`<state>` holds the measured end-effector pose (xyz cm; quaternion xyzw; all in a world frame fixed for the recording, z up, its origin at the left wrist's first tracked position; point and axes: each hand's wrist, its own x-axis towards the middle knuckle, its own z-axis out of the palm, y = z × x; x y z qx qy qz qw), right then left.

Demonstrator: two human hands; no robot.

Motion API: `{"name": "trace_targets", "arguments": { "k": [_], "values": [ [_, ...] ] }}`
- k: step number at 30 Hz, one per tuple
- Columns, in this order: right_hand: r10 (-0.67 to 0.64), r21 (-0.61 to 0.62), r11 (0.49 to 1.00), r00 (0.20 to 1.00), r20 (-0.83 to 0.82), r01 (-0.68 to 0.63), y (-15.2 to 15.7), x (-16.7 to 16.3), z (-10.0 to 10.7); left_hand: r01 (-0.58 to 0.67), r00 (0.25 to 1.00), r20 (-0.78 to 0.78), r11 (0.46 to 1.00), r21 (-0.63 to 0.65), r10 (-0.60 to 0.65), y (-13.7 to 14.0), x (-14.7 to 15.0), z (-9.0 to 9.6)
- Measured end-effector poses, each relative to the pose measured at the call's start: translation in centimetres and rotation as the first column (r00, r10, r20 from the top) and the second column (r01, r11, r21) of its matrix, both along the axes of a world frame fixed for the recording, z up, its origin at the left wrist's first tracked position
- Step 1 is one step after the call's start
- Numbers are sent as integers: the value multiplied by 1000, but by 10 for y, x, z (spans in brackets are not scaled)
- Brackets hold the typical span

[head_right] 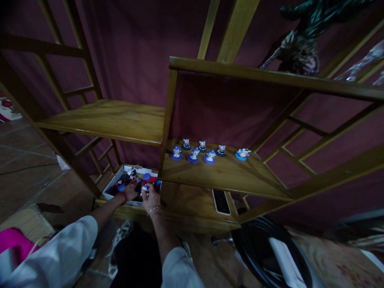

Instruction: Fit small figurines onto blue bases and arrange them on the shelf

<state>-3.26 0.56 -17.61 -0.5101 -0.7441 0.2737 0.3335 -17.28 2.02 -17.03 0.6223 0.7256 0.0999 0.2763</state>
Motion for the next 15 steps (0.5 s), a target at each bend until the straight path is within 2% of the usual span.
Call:
{"name": "trace_targets", "arguments": {
  "k": [4,9,12,15],
  "values": [
    [-10,-71,997,990,-144,0,3,-1,-3,-41,996,79,999,12,40,-4,0,10],
    [-40,-172,985,946,-323,-17,3,2,-2,-127,960,257,991,32,114,-9,1,19],
    [-74,-168,986,929,-363,13,-1,5,3,-187,900,406,982,29,160,-12,3,21],
    [-104,-173,984,919,-381,40,-6,8,11,-229,793,579,973,-3,189,-20,7,23]
  ]
}}
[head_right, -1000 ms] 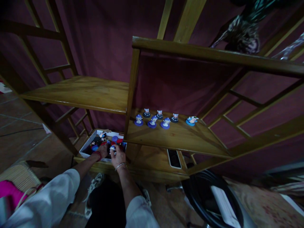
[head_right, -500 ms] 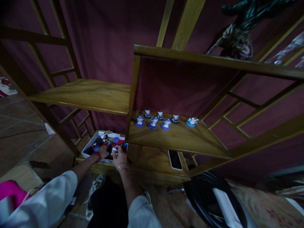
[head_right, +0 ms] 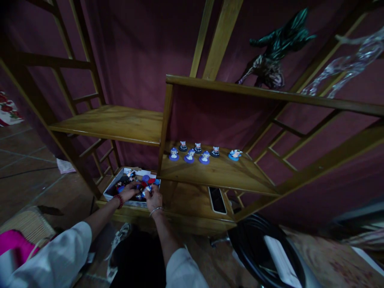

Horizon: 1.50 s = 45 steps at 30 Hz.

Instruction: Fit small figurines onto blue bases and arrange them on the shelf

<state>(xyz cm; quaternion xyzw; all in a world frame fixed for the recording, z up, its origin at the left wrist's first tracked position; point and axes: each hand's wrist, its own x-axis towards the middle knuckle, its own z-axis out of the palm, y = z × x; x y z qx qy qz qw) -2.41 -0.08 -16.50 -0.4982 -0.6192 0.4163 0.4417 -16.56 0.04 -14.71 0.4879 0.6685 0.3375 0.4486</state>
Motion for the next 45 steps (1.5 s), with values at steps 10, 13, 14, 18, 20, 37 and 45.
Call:
{"name": "trace_targets", "arguments": {
  "k": [10,13,14,18,20,37,45],
  "values": [
    [-14,58,998,1000,7,14,-15,6,16,-68,812,584,997,49,27,-36,12,22],
    [-38,101,994,997,65,31,-21,9,23,-89,720,692,996,27,46,-44,14,28],
    [-42,110,993,996,76,34,-24,11,26,-93,714,698,995,23,50,-47,15,30],
    [-56,146,988,994,94,42,-33,14,40,-93,671,739,996,13,53,-56,18,37],
    [-71,163,985,993,99,54,-37,15,46,-85,636,771,996,13,44,-61,20,41],
    [-59,177,981,989,-136,83,-61,35,78,-1,549,821,982,187,-156,-99,45,76],
    [4,154,987,966,-257,37,-74,48,100,-19,516,835,972,233,-190,-110,60,87]
  ]
}}
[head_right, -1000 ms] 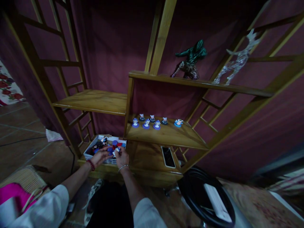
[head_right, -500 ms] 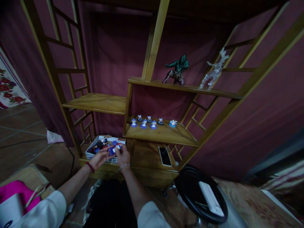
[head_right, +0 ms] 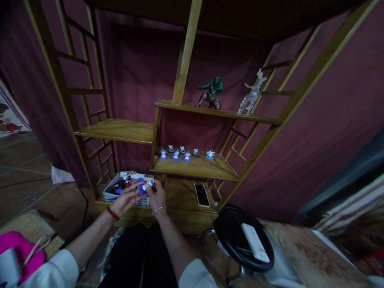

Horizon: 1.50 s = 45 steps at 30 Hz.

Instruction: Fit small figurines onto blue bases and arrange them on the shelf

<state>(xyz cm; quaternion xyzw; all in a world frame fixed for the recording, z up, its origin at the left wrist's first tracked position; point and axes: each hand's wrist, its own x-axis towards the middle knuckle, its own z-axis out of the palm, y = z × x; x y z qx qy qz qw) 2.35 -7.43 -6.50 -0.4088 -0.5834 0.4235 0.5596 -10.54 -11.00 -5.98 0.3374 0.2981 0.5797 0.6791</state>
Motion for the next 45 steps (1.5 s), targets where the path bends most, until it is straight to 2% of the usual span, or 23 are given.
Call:
{"name": "trace_targets", "arguments": {
  "k": [3,14,21,35,45],
  "values": [
    [0,5,1000,999,-40,0,-5,5,7,10,1000,22,1000,16,-10,-3,5,7],
    [8,-18,1000,996,-94,-10,-19,25,37,-6,997,-71,998,64,10,-11,24,30],
    [21,0,1000,996,-91,-21,-22,35,45,-14,999,-40,999,51,16,-17,36,43],
    [85,61,995,996,0,-85,-22,52,50,-18,1000,-21,999,31,18,-17,46,44],
    [110,107,987,988,111,-122,-24,65,63,31,999,41,998,48,-33,-17,52,44]
  ]
}}
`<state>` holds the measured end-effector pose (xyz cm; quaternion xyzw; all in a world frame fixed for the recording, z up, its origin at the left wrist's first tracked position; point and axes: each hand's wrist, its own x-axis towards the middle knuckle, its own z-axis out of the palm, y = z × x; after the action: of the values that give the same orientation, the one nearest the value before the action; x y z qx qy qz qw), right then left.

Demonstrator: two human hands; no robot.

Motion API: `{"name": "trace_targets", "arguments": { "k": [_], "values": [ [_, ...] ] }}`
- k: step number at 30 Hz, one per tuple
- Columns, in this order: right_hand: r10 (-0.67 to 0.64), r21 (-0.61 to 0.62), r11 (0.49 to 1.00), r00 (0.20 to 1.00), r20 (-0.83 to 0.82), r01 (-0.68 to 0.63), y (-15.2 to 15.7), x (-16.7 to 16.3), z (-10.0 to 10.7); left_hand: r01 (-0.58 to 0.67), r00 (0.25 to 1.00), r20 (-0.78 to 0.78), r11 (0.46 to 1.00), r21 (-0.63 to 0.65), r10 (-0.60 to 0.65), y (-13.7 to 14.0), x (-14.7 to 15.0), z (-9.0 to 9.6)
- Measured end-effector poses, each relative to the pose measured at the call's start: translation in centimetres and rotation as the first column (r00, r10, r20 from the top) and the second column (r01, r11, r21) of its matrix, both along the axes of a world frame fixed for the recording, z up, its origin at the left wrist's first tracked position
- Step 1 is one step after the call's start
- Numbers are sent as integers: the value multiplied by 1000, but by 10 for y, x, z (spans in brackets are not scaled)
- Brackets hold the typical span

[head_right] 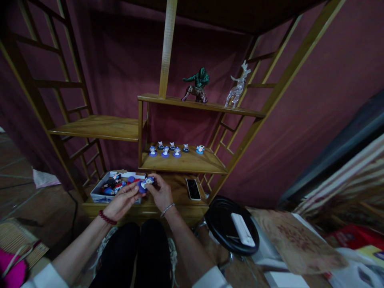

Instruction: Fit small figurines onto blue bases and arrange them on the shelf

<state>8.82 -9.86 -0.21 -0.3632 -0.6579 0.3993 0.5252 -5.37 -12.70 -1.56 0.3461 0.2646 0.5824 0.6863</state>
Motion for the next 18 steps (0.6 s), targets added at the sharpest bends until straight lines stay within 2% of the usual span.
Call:
{"name": "trace_targets", "arguments": {
  "k": [6,18],
  "values": [
    [49,34,998,998,37,-50,1,7,5,23,1000,19,1000,-7,-23,-2,3,5],
    [155,10,988,987,46,-155,6,19,10,72,997,27,997,-8,-72,-4,8,8]
  ]
}}
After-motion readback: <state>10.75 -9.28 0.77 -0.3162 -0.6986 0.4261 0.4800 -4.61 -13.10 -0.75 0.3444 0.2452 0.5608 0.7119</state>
